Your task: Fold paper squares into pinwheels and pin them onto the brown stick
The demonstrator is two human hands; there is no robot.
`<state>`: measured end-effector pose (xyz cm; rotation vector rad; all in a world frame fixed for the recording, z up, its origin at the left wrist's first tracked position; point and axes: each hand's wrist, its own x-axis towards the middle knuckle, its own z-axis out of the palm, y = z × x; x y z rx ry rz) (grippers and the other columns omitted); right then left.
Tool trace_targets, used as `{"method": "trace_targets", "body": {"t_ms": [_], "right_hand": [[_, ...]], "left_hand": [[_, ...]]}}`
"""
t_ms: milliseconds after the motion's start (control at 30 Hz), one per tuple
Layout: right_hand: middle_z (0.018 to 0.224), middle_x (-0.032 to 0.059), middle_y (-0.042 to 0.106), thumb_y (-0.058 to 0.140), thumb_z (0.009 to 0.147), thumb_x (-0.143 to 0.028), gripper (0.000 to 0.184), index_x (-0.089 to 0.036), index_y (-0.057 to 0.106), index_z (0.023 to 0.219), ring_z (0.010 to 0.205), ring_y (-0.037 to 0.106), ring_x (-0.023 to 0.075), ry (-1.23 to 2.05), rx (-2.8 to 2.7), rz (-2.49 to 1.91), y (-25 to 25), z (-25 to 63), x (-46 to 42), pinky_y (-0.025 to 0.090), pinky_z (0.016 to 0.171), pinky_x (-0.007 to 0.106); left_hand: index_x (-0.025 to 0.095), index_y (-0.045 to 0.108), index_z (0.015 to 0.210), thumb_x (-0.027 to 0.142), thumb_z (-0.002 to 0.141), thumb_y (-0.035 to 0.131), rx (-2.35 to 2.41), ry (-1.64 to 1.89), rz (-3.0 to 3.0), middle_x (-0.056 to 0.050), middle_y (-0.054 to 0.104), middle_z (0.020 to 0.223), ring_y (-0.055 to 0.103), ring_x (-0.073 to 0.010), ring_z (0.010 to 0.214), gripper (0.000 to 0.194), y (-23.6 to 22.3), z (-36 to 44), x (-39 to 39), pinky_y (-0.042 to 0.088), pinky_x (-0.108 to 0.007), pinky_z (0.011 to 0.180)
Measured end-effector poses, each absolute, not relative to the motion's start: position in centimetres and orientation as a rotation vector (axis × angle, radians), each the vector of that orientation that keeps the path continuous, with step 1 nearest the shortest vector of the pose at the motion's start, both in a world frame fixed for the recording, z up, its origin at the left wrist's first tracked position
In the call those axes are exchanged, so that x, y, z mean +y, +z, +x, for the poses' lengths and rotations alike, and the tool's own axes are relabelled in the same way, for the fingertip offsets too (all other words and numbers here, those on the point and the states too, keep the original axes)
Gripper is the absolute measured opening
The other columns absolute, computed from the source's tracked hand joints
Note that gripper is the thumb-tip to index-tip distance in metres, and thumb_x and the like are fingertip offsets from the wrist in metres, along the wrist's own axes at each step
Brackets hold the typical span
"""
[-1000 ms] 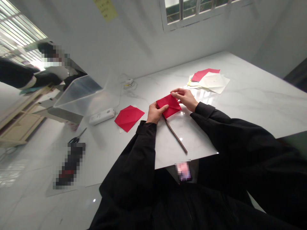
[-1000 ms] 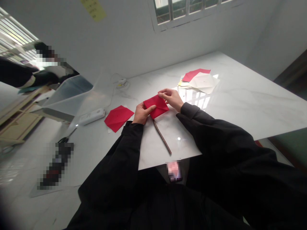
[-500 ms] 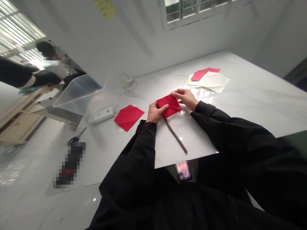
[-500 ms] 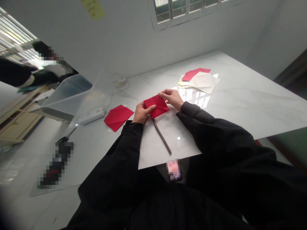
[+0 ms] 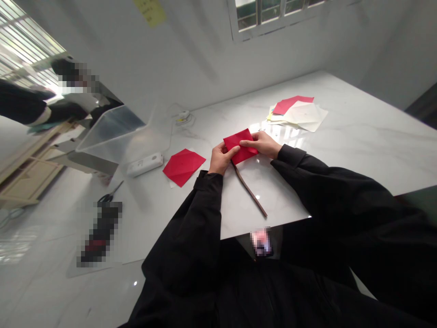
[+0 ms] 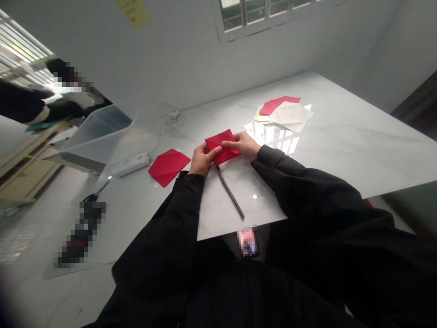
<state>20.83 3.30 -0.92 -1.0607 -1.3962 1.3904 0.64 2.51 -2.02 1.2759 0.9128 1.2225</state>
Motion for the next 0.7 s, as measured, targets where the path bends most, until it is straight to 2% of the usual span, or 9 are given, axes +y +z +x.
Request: {"method": "trace_targets", "body": {"t_ms": [200, 433, 700], "right_hand": [[0.084, 0.0083, 0.080, 0.095, 0.070, -0.059, 0.054, -0.011, 0.080, 0.091, 0.071, 0.069, 0.0161, 1.384, -1.347, -1.059, -0.77, 20.78, 3.18, 0.054, 0.065, 0.025], [0.075, 0.0064, 0.075, 0.088, 0.078, -0.059, 0.051, -0.009, 0.078, 0.082, 0.064, 0.060, 0.0130, 1.304, -1.483, -1.135, -1.22, 20.90, 3.56, 0.043, 0.058, 0.024], [0.072, 0.0044, 0.073, 0.088, 0.077, -0.056, 0.048, -0.011, 0.078, 0.086, 0.061, 0.055, 0.0120, 1.342, -1.518, -1.089, -1.34, 21.00, 3.63, 0.041, 0.056, 0.024]], "left_hand": [[0.014, 0.078, 0.111, 0.047, 0.060, 0.100, 0.912, 1.216, 1.268, -0.011, 0.083, 0.101, 0.079, -0.0287, 0.098, 0.065, -2.06, 0.68, 2.55, 0.063, -0.043, 0.096], [0.014, 0.077, 0.110, 0.045, 0.061, 0.099, 0.938, 1.254, 1.245, -0.010, 0.083, 0.100, 0.080, -0.0262, 0.092, 0.061, -2.10, 0.39, 2.74, 0.064, -0.040, 0.091], [0.015, 0.077, 0.107, 0.045, 0.060, 0.099, 0.973, 1.270, 1.228, -0.009, 0.083, 0.097, 0.078, -0.0230, 0.085, 0.060, -2.11, 0.27, 2.76, 0.064, -0.037, 0.085]]}}
